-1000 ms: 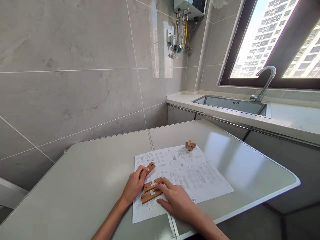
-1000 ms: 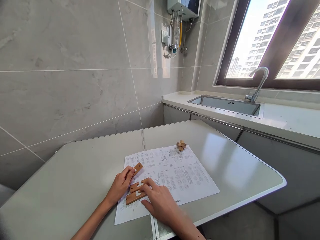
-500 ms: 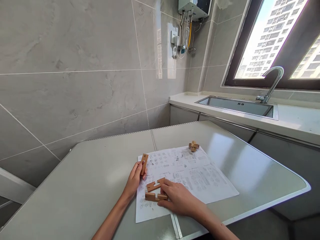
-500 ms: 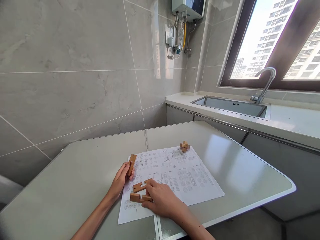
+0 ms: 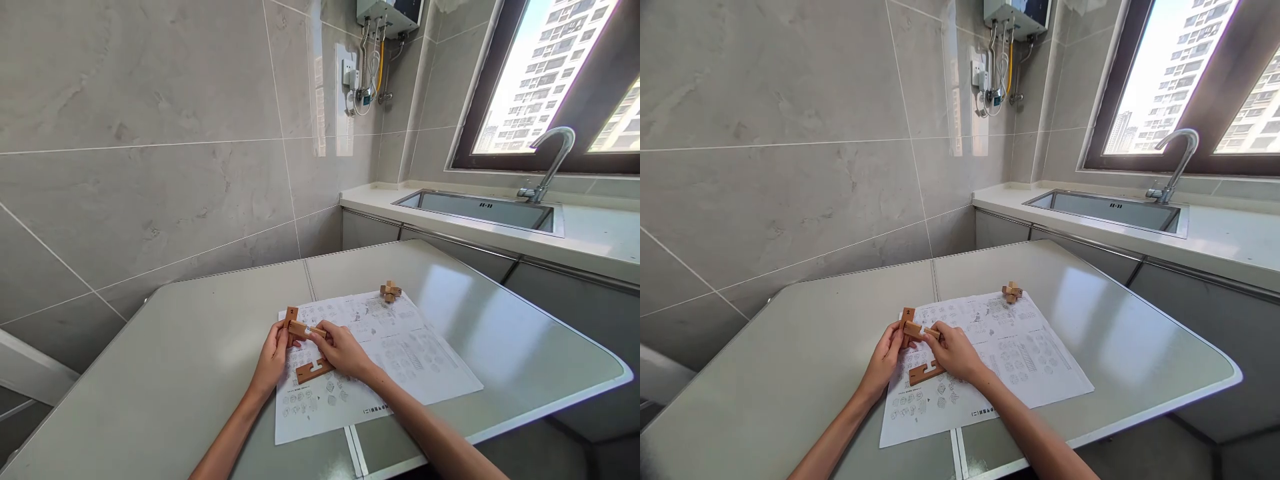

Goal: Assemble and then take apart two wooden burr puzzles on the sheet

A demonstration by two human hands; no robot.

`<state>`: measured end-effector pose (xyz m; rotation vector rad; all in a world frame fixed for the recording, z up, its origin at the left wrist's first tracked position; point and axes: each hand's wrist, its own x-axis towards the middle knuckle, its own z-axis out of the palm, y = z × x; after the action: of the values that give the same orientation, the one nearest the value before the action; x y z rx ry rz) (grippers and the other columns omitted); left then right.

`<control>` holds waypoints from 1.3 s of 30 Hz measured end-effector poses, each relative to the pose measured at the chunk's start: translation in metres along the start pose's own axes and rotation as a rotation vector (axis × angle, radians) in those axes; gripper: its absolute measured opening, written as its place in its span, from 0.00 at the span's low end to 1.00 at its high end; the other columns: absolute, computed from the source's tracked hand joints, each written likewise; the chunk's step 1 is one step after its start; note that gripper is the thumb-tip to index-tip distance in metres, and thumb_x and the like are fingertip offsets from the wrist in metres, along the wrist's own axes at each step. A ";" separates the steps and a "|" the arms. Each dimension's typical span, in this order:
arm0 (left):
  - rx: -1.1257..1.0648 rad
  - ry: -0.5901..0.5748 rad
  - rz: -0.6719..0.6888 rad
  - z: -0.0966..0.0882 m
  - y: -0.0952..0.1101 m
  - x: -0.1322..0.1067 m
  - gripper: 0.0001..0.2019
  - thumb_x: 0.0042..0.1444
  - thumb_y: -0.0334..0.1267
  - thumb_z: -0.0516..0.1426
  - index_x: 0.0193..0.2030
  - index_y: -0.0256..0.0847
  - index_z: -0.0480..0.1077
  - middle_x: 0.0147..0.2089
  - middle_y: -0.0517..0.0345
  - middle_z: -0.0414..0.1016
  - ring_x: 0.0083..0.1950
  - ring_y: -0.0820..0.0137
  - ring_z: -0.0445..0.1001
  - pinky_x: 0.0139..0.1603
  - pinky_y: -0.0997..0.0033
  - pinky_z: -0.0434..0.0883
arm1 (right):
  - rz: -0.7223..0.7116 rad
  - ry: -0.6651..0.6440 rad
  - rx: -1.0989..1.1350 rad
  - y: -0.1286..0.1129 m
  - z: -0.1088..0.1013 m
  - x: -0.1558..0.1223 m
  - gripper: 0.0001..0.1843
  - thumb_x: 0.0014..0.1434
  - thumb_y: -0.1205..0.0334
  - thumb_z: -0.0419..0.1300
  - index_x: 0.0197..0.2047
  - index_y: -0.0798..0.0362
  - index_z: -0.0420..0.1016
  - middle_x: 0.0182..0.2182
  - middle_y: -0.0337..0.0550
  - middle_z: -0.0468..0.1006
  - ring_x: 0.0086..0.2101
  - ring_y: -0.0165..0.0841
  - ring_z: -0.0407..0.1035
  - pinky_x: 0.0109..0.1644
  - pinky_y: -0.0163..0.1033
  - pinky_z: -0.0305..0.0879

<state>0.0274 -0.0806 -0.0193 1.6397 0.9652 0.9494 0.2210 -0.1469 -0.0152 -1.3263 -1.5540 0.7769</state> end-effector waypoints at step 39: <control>0.489 -0.102 0.311 0.002 0.008 -0.016 0.26 0.77 0.39 0.40 0.79 0.53 0.49 0.78 0.55 0.61 0.77 0.62 0.62 0.77 0.51 0.62 | -0.102 0.047 -0.076 0.006 0.004 -0.013 0.17 0.73 0.50 0.53 0.33 0.47 0.64 0.21 0.33 0.70 0.22 0.32 0.64 0.28 0.34 0.55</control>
<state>0.0246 -0.0972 -0.0143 2.2790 0.9359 0.8613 0.2194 -0.1580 -0.0254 -1.2999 -1.6138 0.6254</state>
